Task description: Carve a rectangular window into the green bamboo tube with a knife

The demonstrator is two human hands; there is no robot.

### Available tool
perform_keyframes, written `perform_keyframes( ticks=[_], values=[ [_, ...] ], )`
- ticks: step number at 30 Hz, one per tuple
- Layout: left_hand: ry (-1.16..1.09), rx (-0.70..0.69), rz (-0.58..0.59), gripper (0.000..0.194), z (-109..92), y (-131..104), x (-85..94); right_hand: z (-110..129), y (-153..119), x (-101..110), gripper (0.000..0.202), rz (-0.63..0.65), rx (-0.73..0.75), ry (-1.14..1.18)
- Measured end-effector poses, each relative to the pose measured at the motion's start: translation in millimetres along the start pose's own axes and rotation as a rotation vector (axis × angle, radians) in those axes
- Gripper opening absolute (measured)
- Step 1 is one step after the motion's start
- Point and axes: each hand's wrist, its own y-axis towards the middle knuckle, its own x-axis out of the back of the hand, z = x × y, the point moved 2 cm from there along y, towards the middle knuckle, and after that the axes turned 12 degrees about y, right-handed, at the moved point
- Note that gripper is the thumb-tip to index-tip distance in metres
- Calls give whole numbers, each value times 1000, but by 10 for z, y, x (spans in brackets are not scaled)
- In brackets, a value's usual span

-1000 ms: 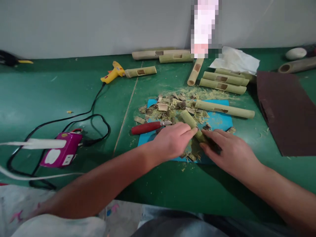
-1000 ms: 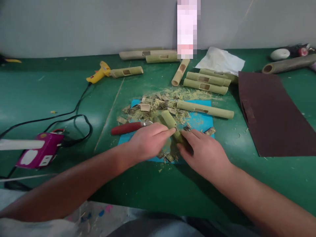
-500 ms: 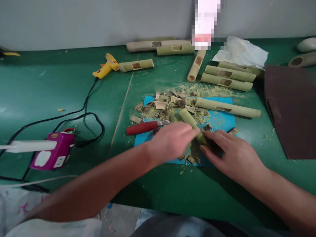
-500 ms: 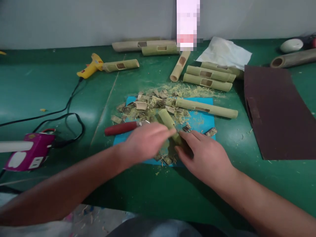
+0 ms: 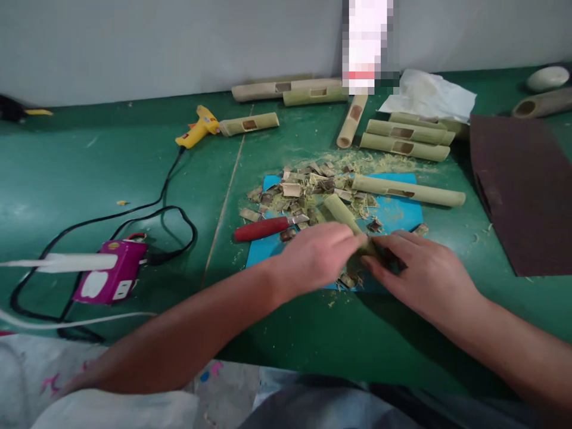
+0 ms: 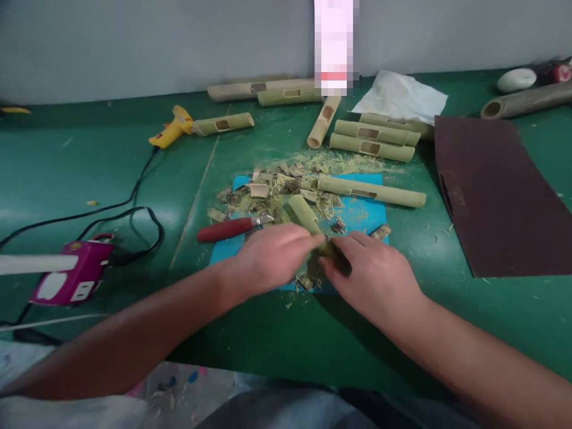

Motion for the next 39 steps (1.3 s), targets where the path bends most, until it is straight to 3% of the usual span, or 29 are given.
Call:
perform_keyframes(
  ticks=[3,8,11,15,18,22,25,30,32,33,36,39],
  values=[
    [63,99,-37,30,24,-3,34,-1,5,-1,21,0,-17,-5],
    [29,-11,-29,33,-23,-9,29,-16,9,-9,20,33,-39,-1],
    [103,99,-59,35,-14,-13,39,-18,2,-18,21,20,-43,1],
    [75,-14,-29,35,-42,-12,44,-11,0,-22,19,17,-45,-8],
    [166,100,-71,34,0,-9,53,-3,7,-14,17,40,-61,-5],
    [127,-51,-73,34,-6,-14,49,9,11,-6,17,62,-70,-2],
    [156,94,-99,33,51,-12,63,6,8,-9,19,57,-77,1],
    [130,-25,-54,33,74,-7,53,4,2,-14,19,62,-83,-25],
    [175,146,-95,30,122,-17,64,12,2,-8,20,65,-91,-24],
    [178,169,-75,31,128,-23,61,17,2,-5,19,72,-92,-21],
    [108,36,-2,31,88,-32,53,26,5,-2,19,94,-89,-13],
    [133,103,-74,28,100,-25,81,25,4,-3,20,83,-90,-5]
  ],
)
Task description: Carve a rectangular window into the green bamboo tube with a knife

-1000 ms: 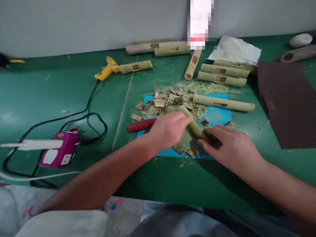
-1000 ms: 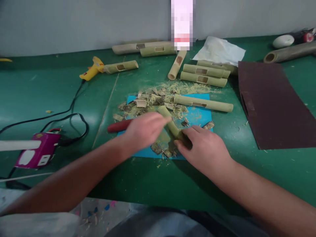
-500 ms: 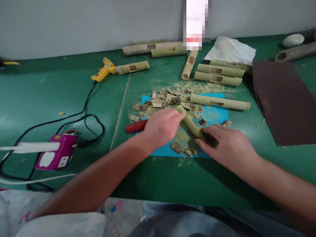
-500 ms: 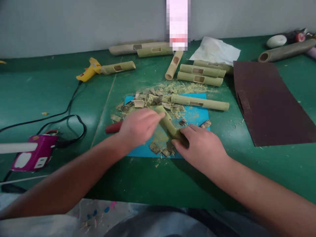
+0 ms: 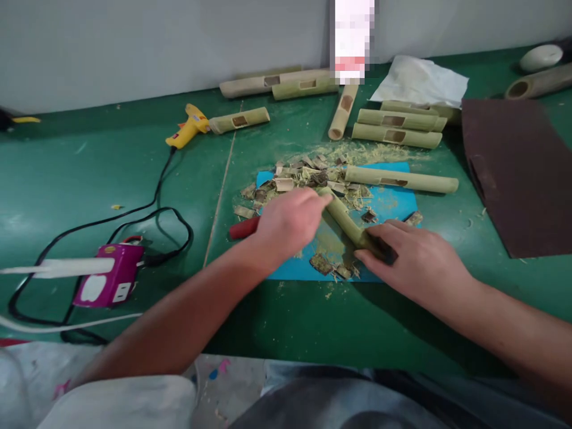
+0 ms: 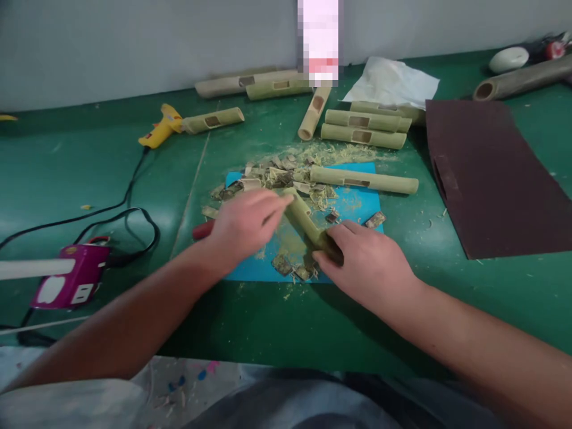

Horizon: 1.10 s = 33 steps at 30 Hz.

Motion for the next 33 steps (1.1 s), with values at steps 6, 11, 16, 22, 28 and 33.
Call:
perform_keyframes(
  ticks=[6,11,16,22,28,33],
  values=[
    [-56,-19,43,29,-13,24,-3,1,-15,-14,19,-8,20,-14],
    [-64,-78,36,30,-24,27,-7,-17,-9,-25,19,-10,30,-21],
    [-14,53,9,27,-17,16,0,-17,-15,-23,23,-15,36,-49],
    [-63,-21,11,27,0,29,-43,13,-12,3,24,-39,69,-78],
    [-32,79,-32,27,88,51,-54,-39,6,-14,16,-58,85,22],
    [-113,-80,36,28,-69,23,-27,-34,-8,-34,18,-31,62,45]
  ],
)
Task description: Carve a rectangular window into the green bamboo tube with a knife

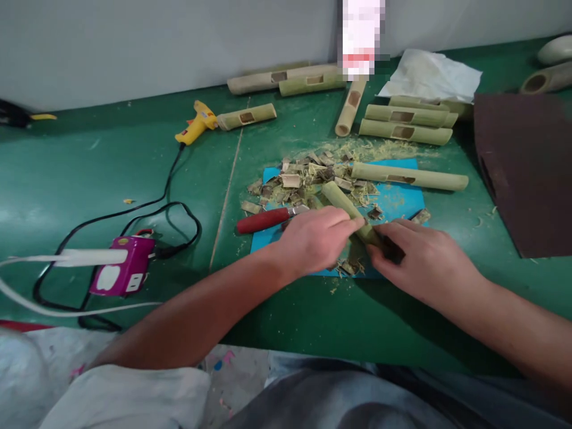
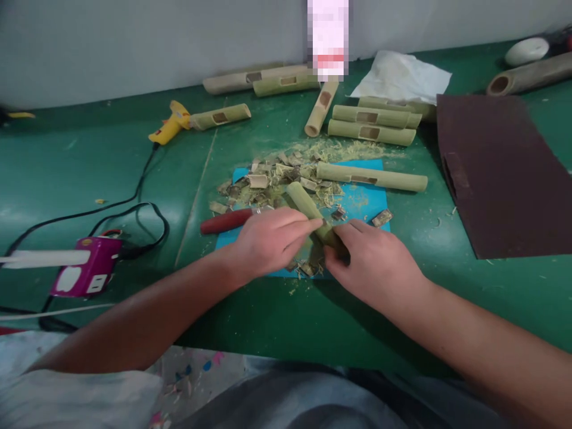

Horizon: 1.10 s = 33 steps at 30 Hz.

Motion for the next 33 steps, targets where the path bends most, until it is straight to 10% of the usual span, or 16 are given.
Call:
perform_keyframes(
  ticks=[11,33],
  values=[
    [27,175,8,30,27,-2,10,32,8,43,21,19,-35,-43],
    [28,95,37,34,39,-14,0,27,4,22,19,21,-31,-53]
  ],
)
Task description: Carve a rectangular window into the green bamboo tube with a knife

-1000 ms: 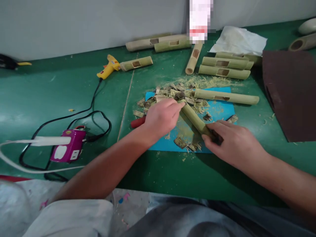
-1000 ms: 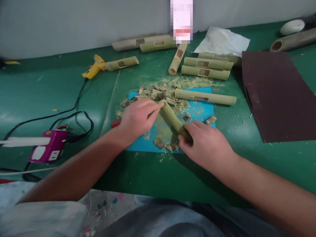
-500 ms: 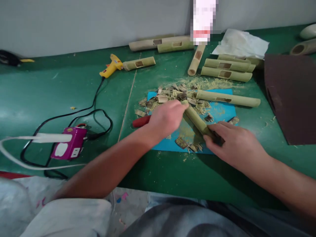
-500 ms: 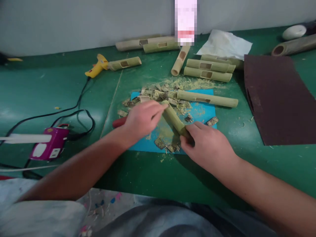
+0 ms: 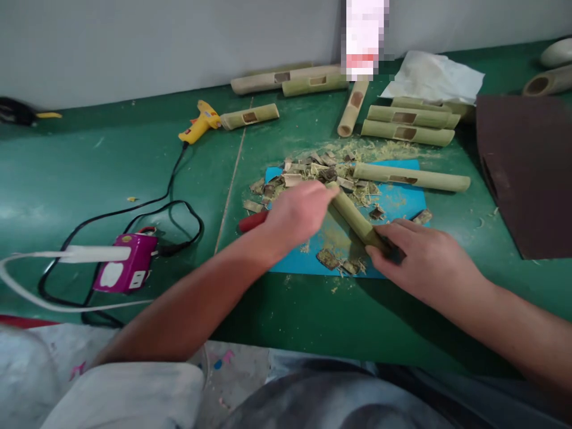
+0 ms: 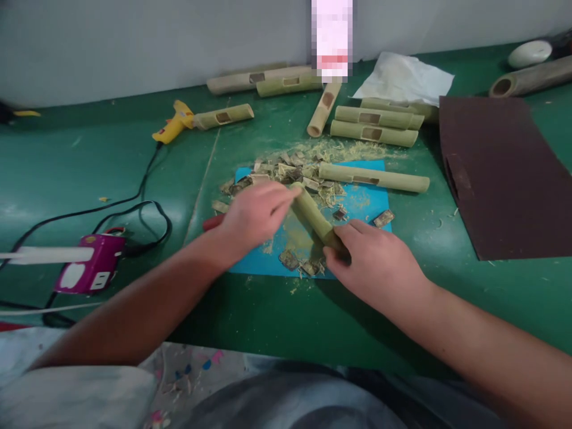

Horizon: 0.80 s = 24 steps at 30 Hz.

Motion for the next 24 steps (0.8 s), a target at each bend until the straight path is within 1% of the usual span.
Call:
perform_keyframes(
  ticks=[1,4,5,6,8,9,12,13,14,16,19,22,23,24],
  values=[
    [6,32,-14,34,7,-7,-1,0,1,0,19,2,-1,1],
    [-41,-87,-19,34,-14,-33,-22,-4,1,-7,18,20,9,8],
    [-49,-106,-26,34,-8,-38,-33,-6,0,-9,18,17,11,10],
    [-30,-95,-66,33,12,-38,-37,-9,-2,-9,19,8,11,11],
    [28,25,-121,31,83,-29,-48,-9,-5,-9,20,-9,14,5],
    [36,22,-101,31,107,-22,-59,-5,-7,-10,20,-9,19,2],
    [13,-76,-45,30,150,-8,-78,8,-10,-12,19,12,25,-2],
    [36,-70,-63,31,167,-5,-72,11,-11,-12,19,15,22,-3],
    [81,-13,-82,31,191,-4,-65,13,-12,-12,19,13,21,-5],
    [152,27,-92,32,206,-3,-53,14,-14,-14,19,10,22,-7],
    [137,-36,-63,34,156,-2,-43,4,-16,-21,17,18,15,6],
    [116,29,-77,35,117,3,-26,-3,-14,-22,18,27,1,13],
    [113,29,-76,35,105,4,-24,-3,-13,-21,18,26,0,12],
    [104,1,-71,35,93,3,-26,-1,-12,-20,18,24,-2,10]
  ],
)
